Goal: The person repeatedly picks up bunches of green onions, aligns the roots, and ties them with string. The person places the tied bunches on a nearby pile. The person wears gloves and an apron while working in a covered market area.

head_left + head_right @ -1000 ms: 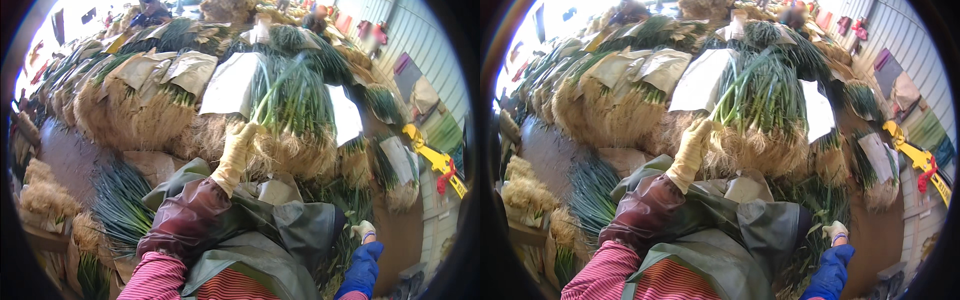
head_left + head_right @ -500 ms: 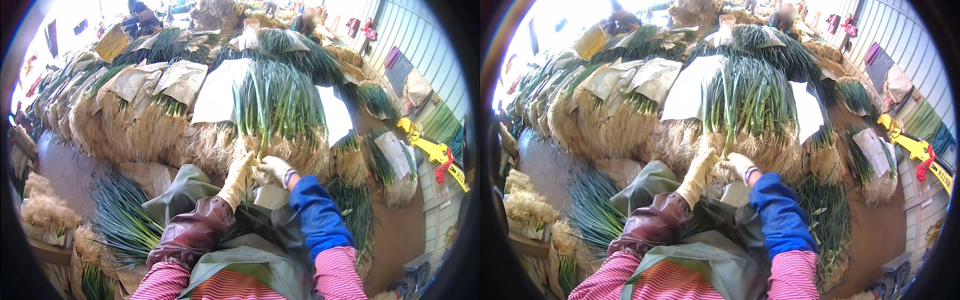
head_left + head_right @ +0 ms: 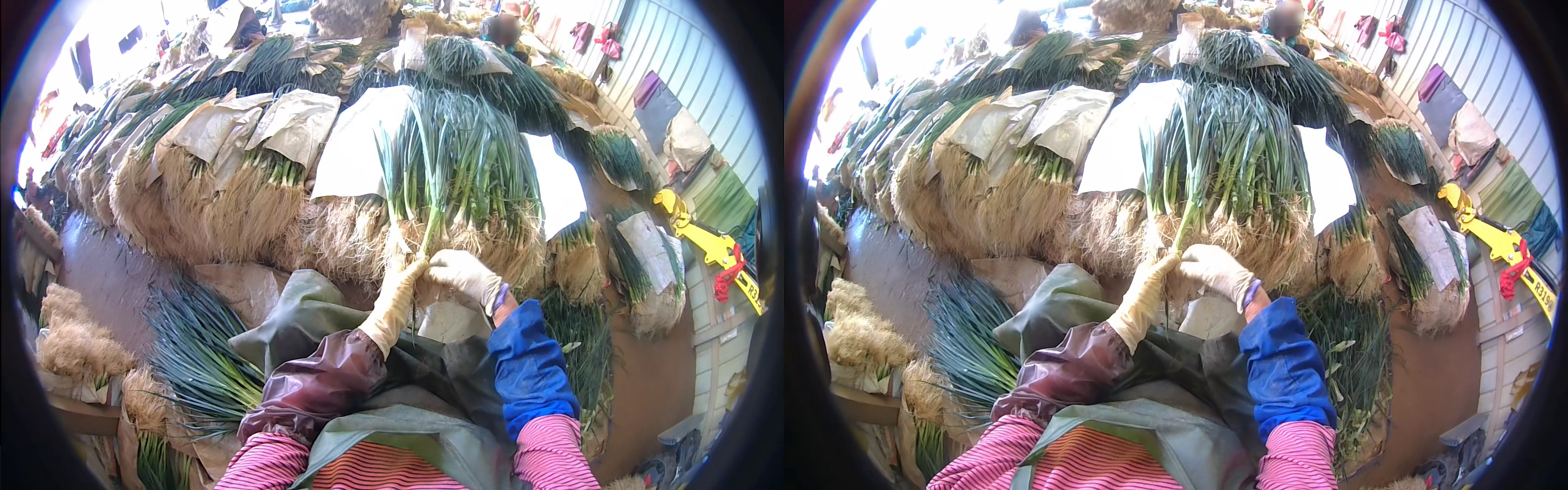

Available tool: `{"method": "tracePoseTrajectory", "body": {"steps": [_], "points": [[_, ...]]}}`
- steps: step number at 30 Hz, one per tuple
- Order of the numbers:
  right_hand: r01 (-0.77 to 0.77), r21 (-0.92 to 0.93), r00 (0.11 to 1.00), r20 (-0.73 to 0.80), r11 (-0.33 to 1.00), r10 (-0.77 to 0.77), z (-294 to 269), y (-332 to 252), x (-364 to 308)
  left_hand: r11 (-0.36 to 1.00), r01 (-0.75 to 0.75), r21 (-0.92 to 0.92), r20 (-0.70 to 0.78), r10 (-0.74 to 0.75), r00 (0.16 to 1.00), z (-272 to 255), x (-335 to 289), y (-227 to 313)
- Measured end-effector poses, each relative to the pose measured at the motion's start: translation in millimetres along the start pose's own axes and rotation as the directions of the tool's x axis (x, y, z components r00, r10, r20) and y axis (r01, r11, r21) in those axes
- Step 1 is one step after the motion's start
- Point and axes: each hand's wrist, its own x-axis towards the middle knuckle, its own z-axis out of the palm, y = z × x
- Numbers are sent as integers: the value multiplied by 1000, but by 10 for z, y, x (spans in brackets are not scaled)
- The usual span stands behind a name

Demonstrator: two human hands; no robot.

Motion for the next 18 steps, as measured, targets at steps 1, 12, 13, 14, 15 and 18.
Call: {"method": "tracePoseTrajectory", "body": {"steps": [1,12,13,14,15,18], "points": [[-123,159,989,-60,980,134,-80,-161,-17,998,36,-45,27,-35,999,-45,0,-49],[23,678,904,-328,735,274,242,183,342,921,217,-324,147,-177,973,187,-285,-67],[8,549,869,-417,836,266,252,148,318,926,194,-323,116,-164,979,180,-270,-110],[-21,404,830,-503,914,241,259,124,295,930,172,-324,87,-152,985,173,-256,-153],[-78,188,796,-580,979,175,272,142,286,934,149,-323,56,-139,989,159,-244,-188],[-192,-282,725,-686,940,-57,292,127,255,917,144,-373,81,-122,989,105,-173,-194]]}}
